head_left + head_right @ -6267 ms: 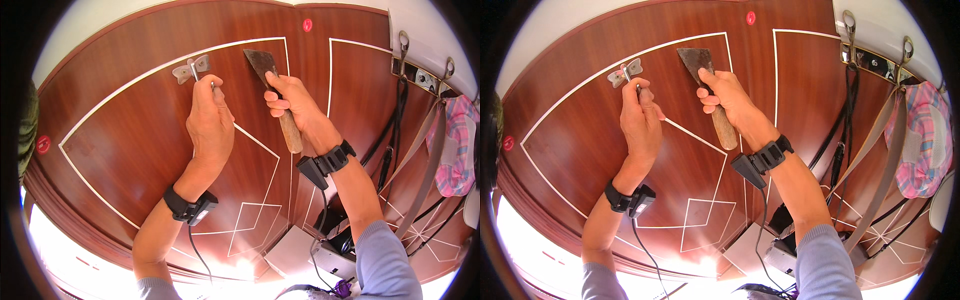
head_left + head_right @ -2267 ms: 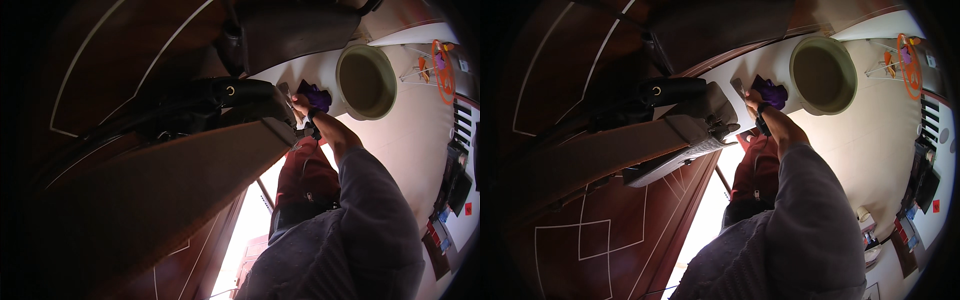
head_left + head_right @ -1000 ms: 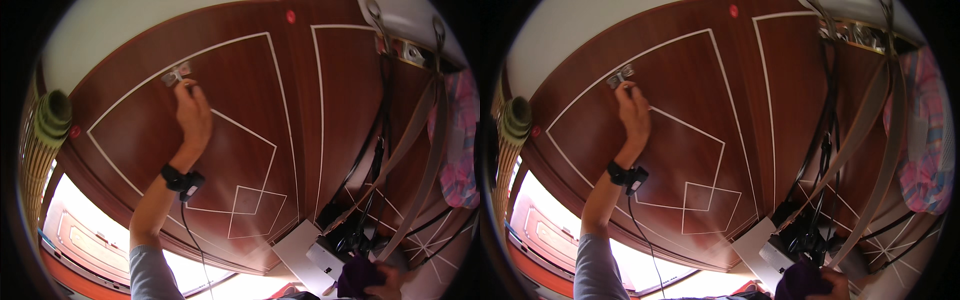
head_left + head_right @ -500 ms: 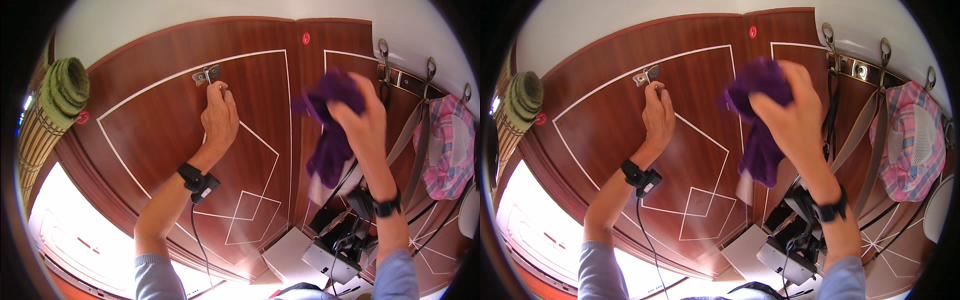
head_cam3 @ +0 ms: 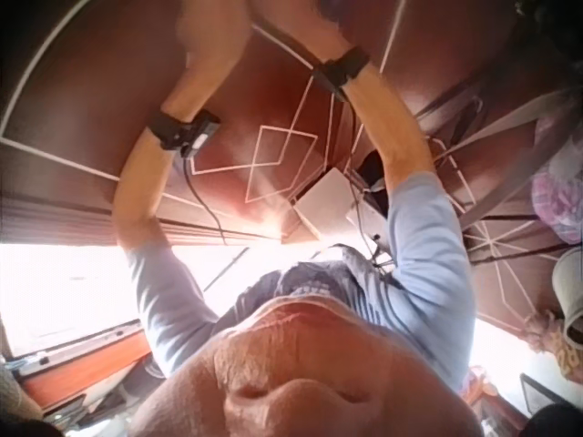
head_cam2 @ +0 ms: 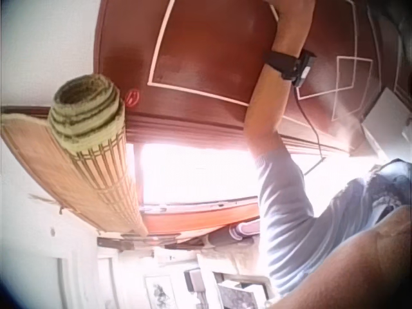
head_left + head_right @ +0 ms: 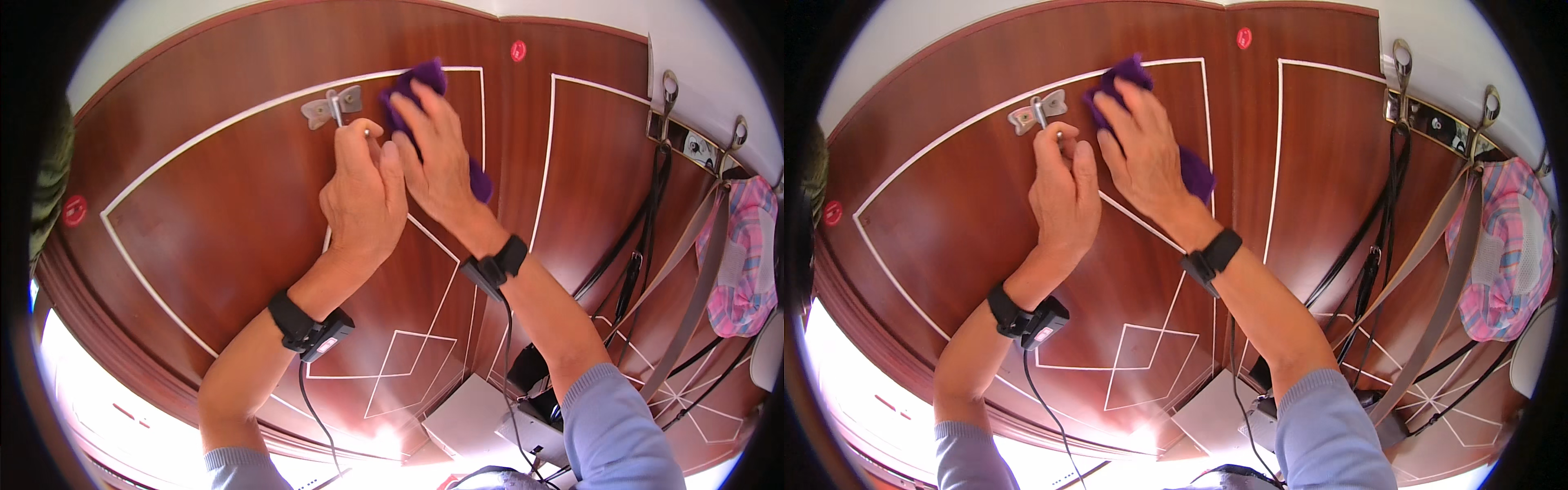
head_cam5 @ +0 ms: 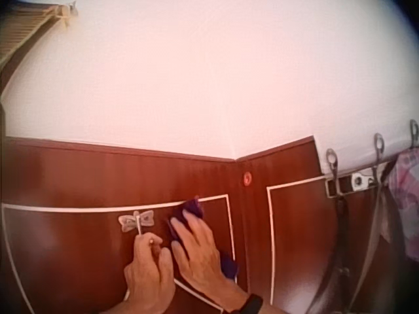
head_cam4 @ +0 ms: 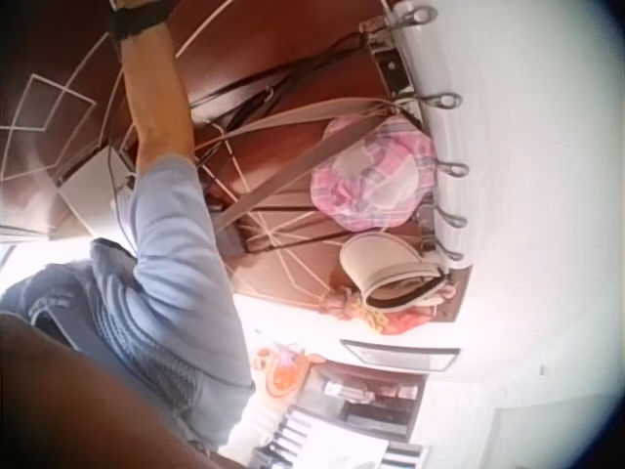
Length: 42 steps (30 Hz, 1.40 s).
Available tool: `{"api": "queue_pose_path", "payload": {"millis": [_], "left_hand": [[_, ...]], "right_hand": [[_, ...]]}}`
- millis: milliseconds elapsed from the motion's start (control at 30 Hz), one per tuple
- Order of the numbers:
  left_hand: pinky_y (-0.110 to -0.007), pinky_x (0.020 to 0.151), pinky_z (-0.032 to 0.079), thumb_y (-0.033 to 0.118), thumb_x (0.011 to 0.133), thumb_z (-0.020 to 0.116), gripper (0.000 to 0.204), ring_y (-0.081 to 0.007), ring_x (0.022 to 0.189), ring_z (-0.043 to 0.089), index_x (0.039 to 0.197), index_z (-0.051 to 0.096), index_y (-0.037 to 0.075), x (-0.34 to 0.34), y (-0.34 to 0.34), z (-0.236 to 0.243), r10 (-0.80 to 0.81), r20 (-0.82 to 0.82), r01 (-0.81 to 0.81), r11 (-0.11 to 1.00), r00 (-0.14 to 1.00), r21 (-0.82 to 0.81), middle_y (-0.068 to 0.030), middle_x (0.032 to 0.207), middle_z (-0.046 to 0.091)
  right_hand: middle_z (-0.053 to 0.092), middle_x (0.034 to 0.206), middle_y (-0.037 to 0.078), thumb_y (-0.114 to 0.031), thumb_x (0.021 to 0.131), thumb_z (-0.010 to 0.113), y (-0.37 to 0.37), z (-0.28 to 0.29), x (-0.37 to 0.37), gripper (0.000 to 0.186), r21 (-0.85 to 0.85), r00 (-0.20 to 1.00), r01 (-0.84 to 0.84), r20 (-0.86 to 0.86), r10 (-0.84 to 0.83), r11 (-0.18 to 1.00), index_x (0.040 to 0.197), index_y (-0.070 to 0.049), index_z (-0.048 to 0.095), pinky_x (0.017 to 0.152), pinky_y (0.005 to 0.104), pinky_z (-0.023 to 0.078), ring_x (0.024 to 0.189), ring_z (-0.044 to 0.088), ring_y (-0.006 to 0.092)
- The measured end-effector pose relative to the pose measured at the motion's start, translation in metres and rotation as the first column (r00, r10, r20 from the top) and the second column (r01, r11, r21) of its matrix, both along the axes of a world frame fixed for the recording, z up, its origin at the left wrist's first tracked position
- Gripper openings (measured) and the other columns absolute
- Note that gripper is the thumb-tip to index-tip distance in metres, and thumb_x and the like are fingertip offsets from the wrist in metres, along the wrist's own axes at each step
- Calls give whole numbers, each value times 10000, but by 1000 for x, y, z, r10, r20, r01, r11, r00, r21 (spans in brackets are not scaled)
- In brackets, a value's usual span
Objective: The person scrapes material from a door surface using a scraper and wipes the area with a purple cloth.
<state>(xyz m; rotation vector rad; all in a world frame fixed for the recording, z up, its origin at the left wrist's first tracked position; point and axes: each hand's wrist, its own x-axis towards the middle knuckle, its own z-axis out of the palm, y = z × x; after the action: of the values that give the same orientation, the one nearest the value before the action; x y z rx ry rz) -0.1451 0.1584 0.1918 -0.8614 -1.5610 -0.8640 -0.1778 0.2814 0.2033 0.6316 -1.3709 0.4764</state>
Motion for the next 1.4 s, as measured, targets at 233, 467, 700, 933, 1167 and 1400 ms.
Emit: {"api": "queue_pose_path", "payload": {"millis": [233, 467, 700, 933, 1167, 1400], "left_hand": [[-368, 541, 450, 124, 902, 482, 194, -281, 636, 559, 1051, 403, 30, 1, 7, 0, -10, 12, 10, 1000, 1000, -5, -125, 776, 493], [-376, 553, 452, 109, 893, 488, 214, -285, 647, 558, 1064, 392, 25, 1, 2, -2, -34, 79, 35, 999, 996, -10, -129, 783, 492], [-336, 627, 437, 209, 933, 430, 244, -209, 654, 515, 1100, 398, 34, 4, 4, -2, -57, 111, 57, 998, 992, 4, -100, 805, 499], [-373, 575, 459, 108, 899, 473, 194, -296, 687, 564, 1059, 405, 23, 5, 2, 0, -76, 91, 76, 997, 993, -4, -143, 842, 501], [-365, 657, 435, 206, 946, 402, 222, -242, 684, 530, 1083, 416, 32, 5, -5, -1, -150, 114, 149, 989, 982, 15, -118, 818, 510], [-363, 679, 440, 172, 949, 381, 178, -256, 714, 546, 1061, 413, 38, 7, -2, 0, -137, 164, 140, 990, 977, -5, -139, 878, 528]], "right_hand": [[506, 1182, 150, -24, 802, 562, 34, -5, -16, 340, 3, 983, 158, -91, -157, 987, 1141, -52, 561, 879, 417, 414, 1051, 475, 352], [522, 1122, 156, -47, 802, 597, 41, 11, -26, 316, -139, 983, 166, -59, -176, 976, 1117, -66, 590, 834, 405, 435, 1004, 492, 341], [547, 1032, 132, -47, 762, 650, 36, 14, -9, 223, -81, 998, 39, -39, -43, 996, 985, -65, 646, 765, 378, 460, 916, 522, 310], [523, 939, 143, -93, 760, 666, 28, 11, -5, 171, -188, 993, 17, 121, 6, 982, 923, -59, 628, 714, 376, 468, 847, 549, 312], [545, 867, 146, -148, 727, 688, 21, 17, -15, 197, -332, 980, -85, 144, 139, 939, 884, -47, 625, 676, 355, 463, 784, 555, 274], [634, 754, 104, -134, 720, 665, 59, 41, -17, 197, -637, 822, -209, 296, 486, 742, 860, 1, 631, 611, 338, 487, 694, 610, 197]]}}
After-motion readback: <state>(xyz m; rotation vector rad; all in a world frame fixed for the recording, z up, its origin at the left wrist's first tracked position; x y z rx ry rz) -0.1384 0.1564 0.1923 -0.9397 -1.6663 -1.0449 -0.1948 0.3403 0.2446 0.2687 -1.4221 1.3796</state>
